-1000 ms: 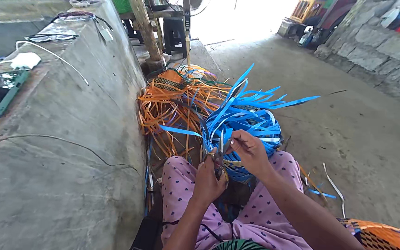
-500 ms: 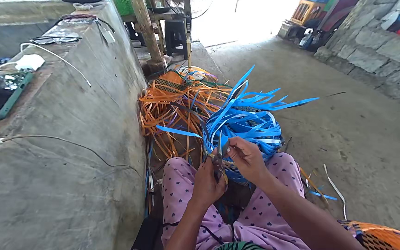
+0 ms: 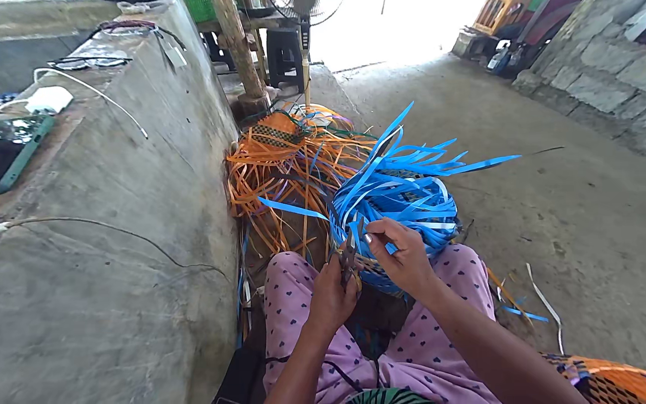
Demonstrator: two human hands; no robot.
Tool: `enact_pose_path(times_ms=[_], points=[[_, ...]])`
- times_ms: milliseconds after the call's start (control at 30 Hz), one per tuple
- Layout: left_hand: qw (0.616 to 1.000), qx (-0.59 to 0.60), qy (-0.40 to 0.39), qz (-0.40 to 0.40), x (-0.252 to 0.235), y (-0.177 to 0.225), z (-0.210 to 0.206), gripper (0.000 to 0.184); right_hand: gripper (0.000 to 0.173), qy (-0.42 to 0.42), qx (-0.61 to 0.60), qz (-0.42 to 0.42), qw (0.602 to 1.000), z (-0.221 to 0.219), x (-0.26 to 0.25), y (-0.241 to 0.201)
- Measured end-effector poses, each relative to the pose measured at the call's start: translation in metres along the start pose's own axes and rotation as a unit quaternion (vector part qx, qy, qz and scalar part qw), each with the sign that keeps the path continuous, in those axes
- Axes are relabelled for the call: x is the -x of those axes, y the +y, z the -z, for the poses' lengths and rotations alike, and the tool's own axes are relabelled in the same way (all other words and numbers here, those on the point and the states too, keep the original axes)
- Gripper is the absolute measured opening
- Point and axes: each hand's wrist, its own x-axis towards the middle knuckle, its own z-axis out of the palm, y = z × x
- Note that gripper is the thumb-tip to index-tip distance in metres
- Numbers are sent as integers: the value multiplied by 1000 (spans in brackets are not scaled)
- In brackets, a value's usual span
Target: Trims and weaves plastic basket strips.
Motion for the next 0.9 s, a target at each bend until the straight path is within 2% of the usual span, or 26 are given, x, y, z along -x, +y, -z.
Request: enact_pose_path(times_ms=[167,300,400,467,567,633,733,800,900], points=[[999,21,-8,32,4,-5,-2,45,17,8,19,-10,1000,1,2,6],[980,169,50,94,-1,-13,-7,44,17,18,3,-24,1000,5,4,11],[926,291,160,181,-22,-36,-12,35,17,27,-18,-35,999,10,7,12],[867,357,219,269,-46,-54,-11,29,16,40,-26,-40,998,11,10,11],[785,439,230,371,-85,-84,-6,23,15,38,-44,-49,997,14,12,6],[754,506,212,362,-101,-98,-3,24,15,29,-63,-60,996,15,14,4],[750,571,173,287,-112,-90,4,30,16,23,-115,-87,989,14,15,4],[776,564,159,234,-110,-73,9,27,17,34,-164,-116,979,10,15,6],[841,504,138,139,-95,-51,12,16,8,19,-189,-152,970,1,12,8]])
